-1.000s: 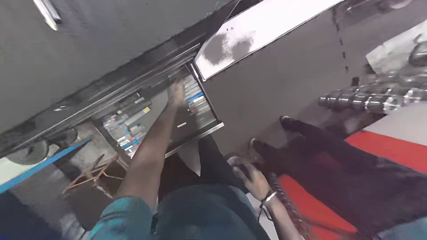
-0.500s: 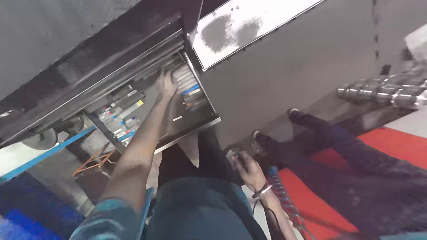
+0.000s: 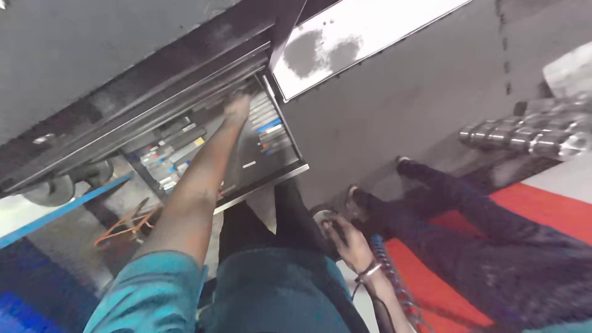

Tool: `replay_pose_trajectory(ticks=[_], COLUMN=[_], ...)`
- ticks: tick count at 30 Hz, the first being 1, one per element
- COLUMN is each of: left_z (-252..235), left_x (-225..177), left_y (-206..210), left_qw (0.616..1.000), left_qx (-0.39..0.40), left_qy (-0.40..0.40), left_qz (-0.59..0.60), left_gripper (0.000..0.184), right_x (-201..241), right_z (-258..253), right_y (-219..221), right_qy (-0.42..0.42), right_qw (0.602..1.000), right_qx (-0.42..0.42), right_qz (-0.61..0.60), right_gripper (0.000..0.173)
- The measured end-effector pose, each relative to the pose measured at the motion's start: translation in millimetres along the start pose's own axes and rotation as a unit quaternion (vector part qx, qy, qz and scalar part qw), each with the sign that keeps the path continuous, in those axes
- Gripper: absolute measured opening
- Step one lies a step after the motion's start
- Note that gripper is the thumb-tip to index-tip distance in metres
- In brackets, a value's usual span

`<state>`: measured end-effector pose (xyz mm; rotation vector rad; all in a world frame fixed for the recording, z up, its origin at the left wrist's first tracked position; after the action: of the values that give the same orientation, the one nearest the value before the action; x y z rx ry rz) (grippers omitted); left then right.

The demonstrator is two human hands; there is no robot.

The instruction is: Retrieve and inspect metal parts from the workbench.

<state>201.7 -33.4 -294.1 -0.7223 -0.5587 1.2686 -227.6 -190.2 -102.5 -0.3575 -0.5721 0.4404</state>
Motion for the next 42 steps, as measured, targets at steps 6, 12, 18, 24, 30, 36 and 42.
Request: replay_pose_trajectory(ticks=[6,12,18,24,30,36,42], left_z=[43,231,357,423,482,504,529], left_x=[45,45,53,87,129,177,198], left_y=[-13,-34,-97,-153,-178,-193,-219], left_qw=[0.968,0.709,0.644,0.704,0.655,0.586,0.585], left_qx=[0.112,0.330,0.291,0.085,-0.063,-0.113,-0.203], left_qy=[0.003,0.112,0.279,0.328,0.440,0.464,0.493], left_qz=[0.225,0.614,0.650,0.623,0.611,0.655,0.611], left_gripper=[0.037,0.026,0.029,0.040,0.054,0.041,0.036], right_x=[23,141,276,344,417,455,469], right_z=[-4,-23,16,70,155,231,244], right_y=[-13,-36,-45,-22,-85,-115,-27], right_qy=[-0.024,-0.192,-0.356,-0.444,-0.557,-0.662,-0.687], right_qw=[0.999,0.972,0.907,0.839,0.706,0.661,0.695], right_qx=[-0.019,-0.033,-0.012,-0.094,-0.235,-0.163,-0.073], right_qz=[-0.015,-0.135,-0.225,-0.299,-0.369,-0.315,-0.201], right_gripper=[0.042,0.045,0.046,0.036,0.045,0.026,0.031])
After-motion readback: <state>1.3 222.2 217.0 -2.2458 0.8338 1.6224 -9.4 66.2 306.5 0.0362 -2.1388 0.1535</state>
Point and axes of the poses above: each hand's wrist, its own z-axis away from the middle knuckle, its own y-axis out of the palm, x = y × z, the point moved 6 cm from there along -z, towards the middle knuckle, and after that the axes turned 7 degrees about -y, right-handed, at the moved point
